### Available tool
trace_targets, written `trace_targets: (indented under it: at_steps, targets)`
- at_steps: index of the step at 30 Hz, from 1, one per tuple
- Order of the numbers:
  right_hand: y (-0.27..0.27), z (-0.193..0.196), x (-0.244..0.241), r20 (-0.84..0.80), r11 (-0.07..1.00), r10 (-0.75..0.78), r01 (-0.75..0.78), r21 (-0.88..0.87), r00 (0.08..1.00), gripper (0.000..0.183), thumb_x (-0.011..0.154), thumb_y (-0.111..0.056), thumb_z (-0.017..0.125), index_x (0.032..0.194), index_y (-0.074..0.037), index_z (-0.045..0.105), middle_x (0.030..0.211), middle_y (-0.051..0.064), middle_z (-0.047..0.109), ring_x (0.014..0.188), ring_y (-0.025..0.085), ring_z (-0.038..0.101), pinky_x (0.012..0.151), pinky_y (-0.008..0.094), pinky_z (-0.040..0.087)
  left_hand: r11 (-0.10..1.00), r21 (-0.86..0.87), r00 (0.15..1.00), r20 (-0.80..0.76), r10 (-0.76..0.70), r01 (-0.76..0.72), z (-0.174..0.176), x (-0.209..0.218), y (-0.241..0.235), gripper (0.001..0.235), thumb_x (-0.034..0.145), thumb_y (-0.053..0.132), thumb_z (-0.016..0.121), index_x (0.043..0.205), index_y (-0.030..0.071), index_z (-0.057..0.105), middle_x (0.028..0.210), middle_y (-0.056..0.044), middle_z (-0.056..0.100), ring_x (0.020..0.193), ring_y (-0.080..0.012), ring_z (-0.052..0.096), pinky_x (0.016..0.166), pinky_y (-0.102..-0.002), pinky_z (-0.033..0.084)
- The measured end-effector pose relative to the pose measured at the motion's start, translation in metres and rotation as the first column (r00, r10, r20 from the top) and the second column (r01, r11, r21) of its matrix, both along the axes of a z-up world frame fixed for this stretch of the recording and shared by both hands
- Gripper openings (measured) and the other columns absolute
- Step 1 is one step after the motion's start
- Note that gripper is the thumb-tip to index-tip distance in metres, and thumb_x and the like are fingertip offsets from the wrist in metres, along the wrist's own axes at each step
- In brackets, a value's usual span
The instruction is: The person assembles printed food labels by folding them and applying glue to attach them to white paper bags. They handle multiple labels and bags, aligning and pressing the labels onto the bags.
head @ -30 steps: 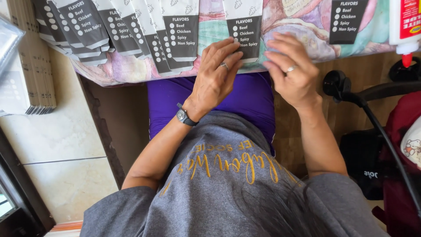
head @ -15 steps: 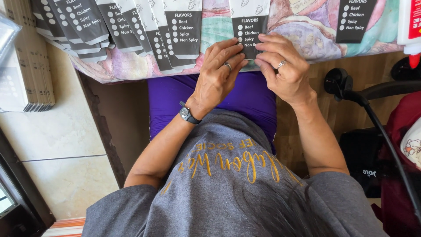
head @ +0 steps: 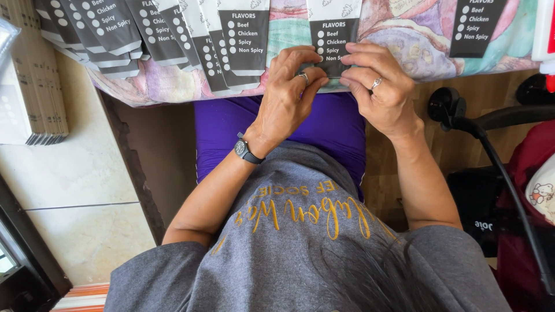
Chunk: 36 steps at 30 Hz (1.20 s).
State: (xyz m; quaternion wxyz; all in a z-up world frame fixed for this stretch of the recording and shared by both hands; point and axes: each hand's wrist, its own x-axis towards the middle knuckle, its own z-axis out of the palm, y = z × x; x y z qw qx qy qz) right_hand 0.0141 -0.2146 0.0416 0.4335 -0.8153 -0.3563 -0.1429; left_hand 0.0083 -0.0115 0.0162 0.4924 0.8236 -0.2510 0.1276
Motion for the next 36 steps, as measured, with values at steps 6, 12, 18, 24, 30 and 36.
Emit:
trace_targets:
  at_steps: [6,12,18,24,30,36]
  targets:
    - [0.006,0.007,-0.003,-0.045,0.996,-0.091,0.090,-0.017,0.995,0.010,0.098,0.020,0.072,0.092,0.014,0.067,0.106,0.026,0.067,0.112,0.045,0.067,0.100,0.052,0.058,0.997,-0.033,0.996,-0.072,0.061,-0.064,0.002,-0.003,-0.009,0.010,0.100,0.004,0.065,0.091,0.001,0.062,0.111,-0.011,0.057,0.112,-0.0323,0.057,0.092,-0.045,0.046]
    - [0.009,0.008,-0.002,-0.090,0.989,-0.150,0.149,-0.018,0.985,0.015,0.094,0.022,0.078,0.090,0.011,0.068,0.103,0.024,0.068,0.110,0.042,0.068,0.096,0.047,0.059,0.990,-0.078,0.988,-0.106,0.108,-0.117,0.005,-0.003,-0.013,0.011,0.098,-0.002,0.064,0.094,0.002,0.055,0.111,-0.013,0.057,0.110,-0.0323,0.057,0.095,-0.044,0.044]
    - [0.007,0.007,-0.003,-0.121,0.987,-0.162,0.163,-0.006,0.979,0.016,0.094,0.021,0.078,0.092,0.010,0.067,0.104,0.024,0.067,0.110,0.041,0.068,0.097,0.047,0.058,0.991,-0.028,0.984,-0.121,0.129,-0.133,0.002,-0.003,-0.014,0.010,0.098,-0.003,0.059,0.106,0.003,0.059,0.115,-0.012,0.059,0.109,-0.0327,0.057,0.096,-0.044,0.045]
    - [0.005,0.010,-0.002,-0.194,0.989,-0.134,0.142,0.026,0.972,0.015,0.094,0.024,0.076,0.097,0.011,0.067,0.108,0.026,0.068,0.113,0.043,0.068,0.099,0.048,0.057,0.992,0.016,0.985,-0.119,0.129,-0.128,0.003,0.000,-0.012,0.015,0.098,0.007,0.069,0.110,0.004,0.060,0.113,-0.012,0.058,0.103,-0.0316,0.054,0.089,-0.043,0.045]
    - [-0.001,0.012,-0.002,-0.279,0.990,-0.118,0.136,0.045,0.953,0.019,0.090,0.029,0.068,0.097,0.011,0.070,0.110,0.025,0.070,0.114,0.041,0.070,0.104,0.048,0.056,1.000,-0.017,0.988,-0.155,-0.013,0.010,0.016,0.010,0.002,0.017,0.092,-0.011,0.062,0.105,0.000,0.059,0.107,-0.013,0.057,0.099,-0.0322,0.051,0.089,-0.042,0.045]
    - [-0.023,0.007,-0.005,-0.146,0.972,-0.214,0.226,0.066,0.966,0.026,0.085,0.029,0.056,0.098,0.012,0.071,0.109,0.028,0.072,0.111,0.043,0.071,0.105,0.051,0.057,0.938,0.298,0.984,-0.080,-0.162,0.179,0.006,0.024,0.008,0.037,0.099,-0.009,0.068,0.136,-0.001,0.067,0.155,-0.012,0.046,0.149,-0.0369,0.027,0.120,-0.061,0.028]
